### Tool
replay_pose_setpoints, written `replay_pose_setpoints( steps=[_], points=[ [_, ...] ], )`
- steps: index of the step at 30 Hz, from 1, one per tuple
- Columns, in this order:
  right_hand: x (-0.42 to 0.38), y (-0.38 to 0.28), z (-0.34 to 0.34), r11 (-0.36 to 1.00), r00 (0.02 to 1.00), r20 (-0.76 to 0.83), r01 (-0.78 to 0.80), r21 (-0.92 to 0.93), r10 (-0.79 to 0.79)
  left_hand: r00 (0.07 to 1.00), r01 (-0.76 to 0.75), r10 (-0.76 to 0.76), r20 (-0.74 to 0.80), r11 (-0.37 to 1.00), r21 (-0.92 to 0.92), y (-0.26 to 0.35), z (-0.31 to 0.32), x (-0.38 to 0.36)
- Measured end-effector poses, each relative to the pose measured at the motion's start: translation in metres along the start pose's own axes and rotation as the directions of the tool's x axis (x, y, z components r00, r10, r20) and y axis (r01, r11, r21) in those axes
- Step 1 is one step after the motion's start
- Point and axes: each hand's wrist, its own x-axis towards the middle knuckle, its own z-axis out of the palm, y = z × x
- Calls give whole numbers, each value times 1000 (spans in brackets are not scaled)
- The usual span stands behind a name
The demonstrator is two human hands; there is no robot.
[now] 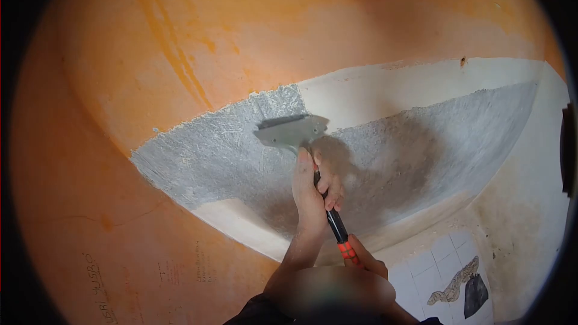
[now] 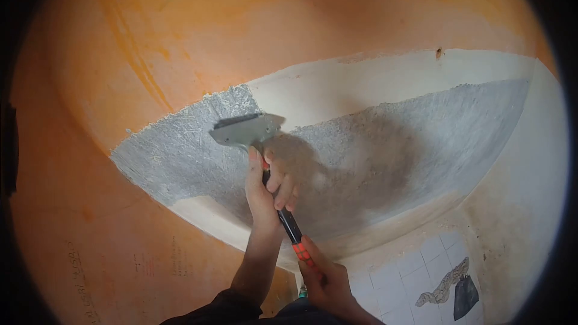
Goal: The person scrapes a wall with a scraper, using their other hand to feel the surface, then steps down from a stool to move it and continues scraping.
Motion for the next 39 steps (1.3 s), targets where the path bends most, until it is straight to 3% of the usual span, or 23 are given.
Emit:
replay_pose_setpoints(
  steps=[4, 17, 20, 25, 27, 39],
  points=[
    [1, 3, 1, 997, 1000, 7, 1, 81, -2, 1000, 18, -19, -4, 1000, -21, 2, 2, 0],
    [10, -5, -4, 1000, 1000, -15, 16, -25, -17, 1000, -29, 29, 5, 1000, 2, 6, 12, 4],
    [13, -9, -5, 998, 998, -10, 61, 22, -60, 1000, -17, 17, 12, 1000, -11, 10, 15, 9],
    [4, -4, -5, 998, 998, 60, -5, 63, 1, 1000, 0, 1, 29, 1000, -28, 4, 8, 4],
    [7, -11, -8, 998, 995, 85, 54, 31, -57, 999, -5, 7, 31, 998, -65, 7, 12, 6],
    [4, -6, -8, 999, 998, 43, 37, 40, -39, 999, -19, 20, 26, 999, -29, 6, 11, 5]
  ],
)
